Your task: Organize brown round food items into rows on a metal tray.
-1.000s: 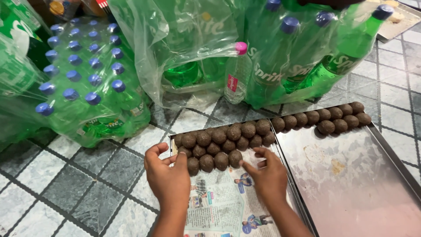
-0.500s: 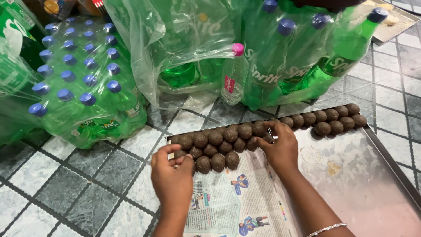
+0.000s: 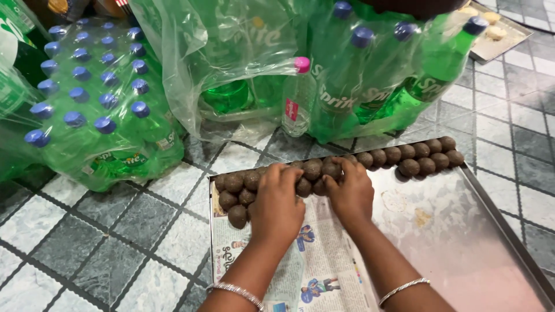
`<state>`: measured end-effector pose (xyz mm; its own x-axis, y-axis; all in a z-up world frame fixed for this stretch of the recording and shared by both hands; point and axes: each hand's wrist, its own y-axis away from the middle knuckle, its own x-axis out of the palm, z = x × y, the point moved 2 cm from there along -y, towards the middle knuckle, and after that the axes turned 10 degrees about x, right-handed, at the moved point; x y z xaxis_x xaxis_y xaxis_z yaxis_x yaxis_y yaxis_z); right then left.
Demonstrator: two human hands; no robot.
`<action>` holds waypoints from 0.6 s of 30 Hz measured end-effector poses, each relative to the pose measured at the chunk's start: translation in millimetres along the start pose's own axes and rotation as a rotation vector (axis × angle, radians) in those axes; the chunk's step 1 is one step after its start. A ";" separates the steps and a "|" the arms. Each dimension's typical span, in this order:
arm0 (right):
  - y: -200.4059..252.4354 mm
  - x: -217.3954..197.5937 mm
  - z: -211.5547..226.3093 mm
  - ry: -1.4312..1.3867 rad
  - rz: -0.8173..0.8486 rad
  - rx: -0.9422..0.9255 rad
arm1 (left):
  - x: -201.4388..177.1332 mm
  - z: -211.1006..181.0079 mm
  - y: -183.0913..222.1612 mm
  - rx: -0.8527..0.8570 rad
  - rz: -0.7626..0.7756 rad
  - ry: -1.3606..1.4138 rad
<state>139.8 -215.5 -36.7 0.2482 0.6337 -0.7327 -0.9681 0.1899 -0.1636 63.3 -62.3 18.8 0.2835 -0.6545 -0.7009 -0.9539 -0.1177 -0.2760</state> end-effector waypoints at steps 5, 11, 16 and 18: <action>26.3 -0.6 -2.1 -0.002 -0.050 0.016 | 34.3 5.0 -21.1 0.244 0.041 -0.296; 58.2 5.5 7.6 -0.101 0.057 0.093 | 69.6 31.5 -17.7 0.295 0.211 -0.534; 60.8 11.7 6.2 -0.091 0.159 0.121 | 65.8 32.0 -14.8 0.309 0.273 -0.614; 61.3 13.1 6.0 -0.053 0.225 0.140 | 63.5 31.5 -14.1 0.311 0.302 -0.635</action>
<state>83.8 -191.0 -52.3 0.0323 0.7095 -0.7039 -0.9857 0.1391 0.0950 97.8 -78.6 -42.6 0.1066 -0.0593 -0.9925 -0.9541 0.2750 -0.1189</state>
